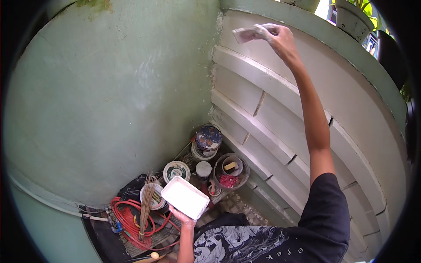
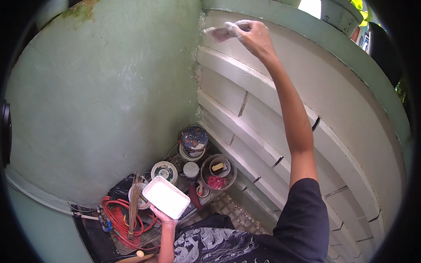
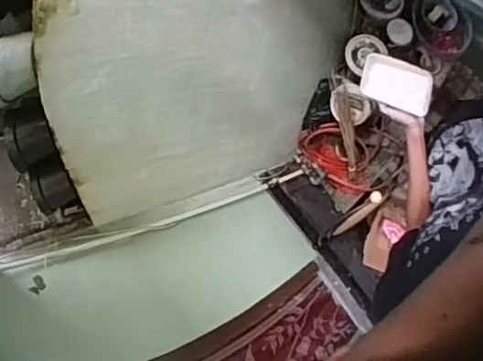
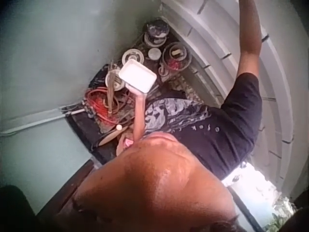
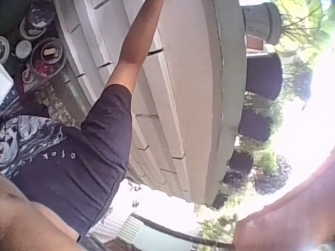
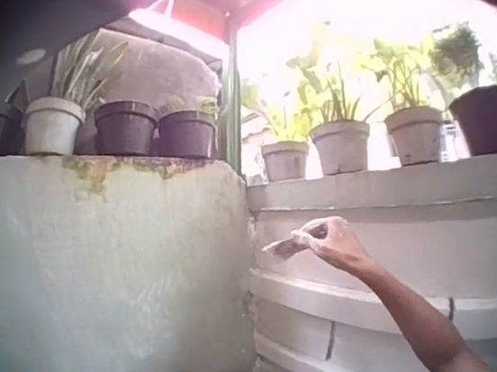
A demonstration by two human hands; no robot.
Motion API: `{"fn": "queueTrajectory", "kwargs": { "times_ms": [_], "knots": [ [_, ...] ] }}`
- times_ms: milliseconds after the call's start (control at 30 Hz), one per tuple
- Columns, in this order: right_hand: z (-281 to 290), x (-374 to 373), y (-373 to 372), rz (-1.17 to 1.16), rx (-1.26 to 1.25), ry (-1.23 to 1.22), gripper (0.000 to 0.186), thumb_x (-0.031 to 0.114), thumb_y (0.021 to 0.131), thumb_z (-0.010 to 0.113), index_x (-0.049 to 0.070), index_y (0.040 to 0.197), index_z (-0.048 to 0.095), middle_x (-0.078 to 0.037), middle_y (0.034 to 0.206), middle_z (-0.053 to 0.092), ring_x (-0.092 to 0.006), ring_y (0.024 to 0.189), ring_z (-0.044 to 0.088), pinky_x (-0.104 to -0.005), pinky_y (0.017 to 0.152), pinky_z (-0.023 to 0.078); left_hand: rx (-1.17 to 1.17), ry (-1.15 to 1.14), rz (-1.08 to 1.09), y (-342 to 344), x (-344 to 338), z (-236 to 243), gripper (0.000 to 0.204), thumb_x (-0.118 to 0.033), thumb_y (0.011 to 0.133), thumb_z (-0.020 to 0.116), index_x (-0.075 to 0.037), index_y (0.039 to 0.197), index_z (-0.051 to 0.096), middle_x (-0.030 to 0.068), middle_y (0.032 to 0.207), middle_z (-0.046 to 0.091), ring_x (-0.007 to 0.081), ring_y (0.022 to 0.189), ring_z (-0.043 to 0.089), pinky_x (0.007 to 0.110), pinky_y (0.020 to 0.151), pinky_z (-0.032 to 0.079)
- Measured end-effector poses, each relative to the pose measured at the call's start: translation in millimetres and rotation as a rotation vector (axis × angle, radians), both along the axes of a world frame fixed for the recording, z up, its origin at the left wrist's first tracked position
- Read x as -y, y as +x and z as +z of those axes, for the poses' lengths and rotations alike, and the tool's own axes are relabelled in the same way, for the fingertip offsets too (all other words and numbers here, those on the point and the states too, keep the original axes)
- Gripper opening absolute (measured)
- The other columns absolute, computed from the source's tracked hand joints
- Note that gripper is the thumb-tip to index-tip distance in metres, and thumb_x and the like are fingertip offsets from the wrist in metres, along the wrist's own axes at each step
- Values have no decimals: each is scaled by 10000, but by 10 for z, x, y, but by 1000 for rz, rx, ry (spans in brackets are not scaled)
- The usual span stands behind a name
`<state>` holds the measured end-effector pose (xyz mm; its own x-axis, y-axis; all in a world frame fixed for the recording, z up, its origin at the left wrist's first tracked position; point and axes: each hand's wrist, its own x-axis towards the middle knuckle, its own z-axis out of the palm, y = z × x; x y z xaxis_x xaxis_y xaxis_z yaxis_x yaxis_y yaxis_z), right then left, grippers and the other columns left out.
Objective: Apply wall putty to a white structural surface using a putty knife and a small container.
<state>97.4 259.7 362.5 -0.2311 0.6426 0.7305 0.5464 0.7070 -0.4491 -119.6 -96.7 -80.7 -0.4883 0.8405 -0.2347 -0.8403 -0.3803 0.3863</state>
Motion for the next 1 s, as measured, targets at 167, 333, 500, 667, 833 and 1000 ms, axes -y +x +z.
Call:
{"fn": "queueTrajectory", "kwargs": {
  "times_ms": [167,333,500,667,833,1000],
  "knots": [
    [165,-462,-170,72,340,87,293,142,748,663,-21,990,679,-143,841,703,-213,805,665,-351,770,510,25,3,23,10,2,29,666,-591,928,273,-142,1410,373,61,1396,453,308,1215,507,467,1010,432],
    [53,-841,-538,-357,651,308,280,120,722,619,11,978,638,-183,1053,632,-346,974,634,-444,805,530,-14,14,107,52,41,87,635,-554,940,285,-132,1405,378,59,1390,459,302,1212,510,454,1009,432],
    [-15,-1435,-634,-442,741,355,262,117,697,615,11,936,584,-198,972,619,-379,943,628,-482,776,525,48,3,157,74,50,82,631,-549,940,302,-130,1406,378,57,1389,461,304,1222,501,452,1009,430],
    [-5,-1663,-718,-448,816,322,281,133,699,632,14,948,586,-188,991,623,-367,950,632,-477,777,530,34,11,186,114,74,7,654,-580,932,302,-152,1425,349,48,1410,436,305,1251,475,461,1036,405],
    [14,-1680,-914,-437,915,257,292,107,684,650,14,958,611,-195,1021,634,-357,946,644,-471,775,538,-10,-18,194,158,44,13,660,-590,929,295,-160,1428,341,45,1413,431,303,1253,474,464,1031,413],
    [-33,-1685,-1048,-453,1008,246,248,67,678,660,23,923,664,-183,991,667,-345,928,666,-451,773,548,32,-79,224,211,-4,32,645,-577,931,291,-154,1413,359,50,1389,456,301,1220,505,464,1000,444]
  ]
}}
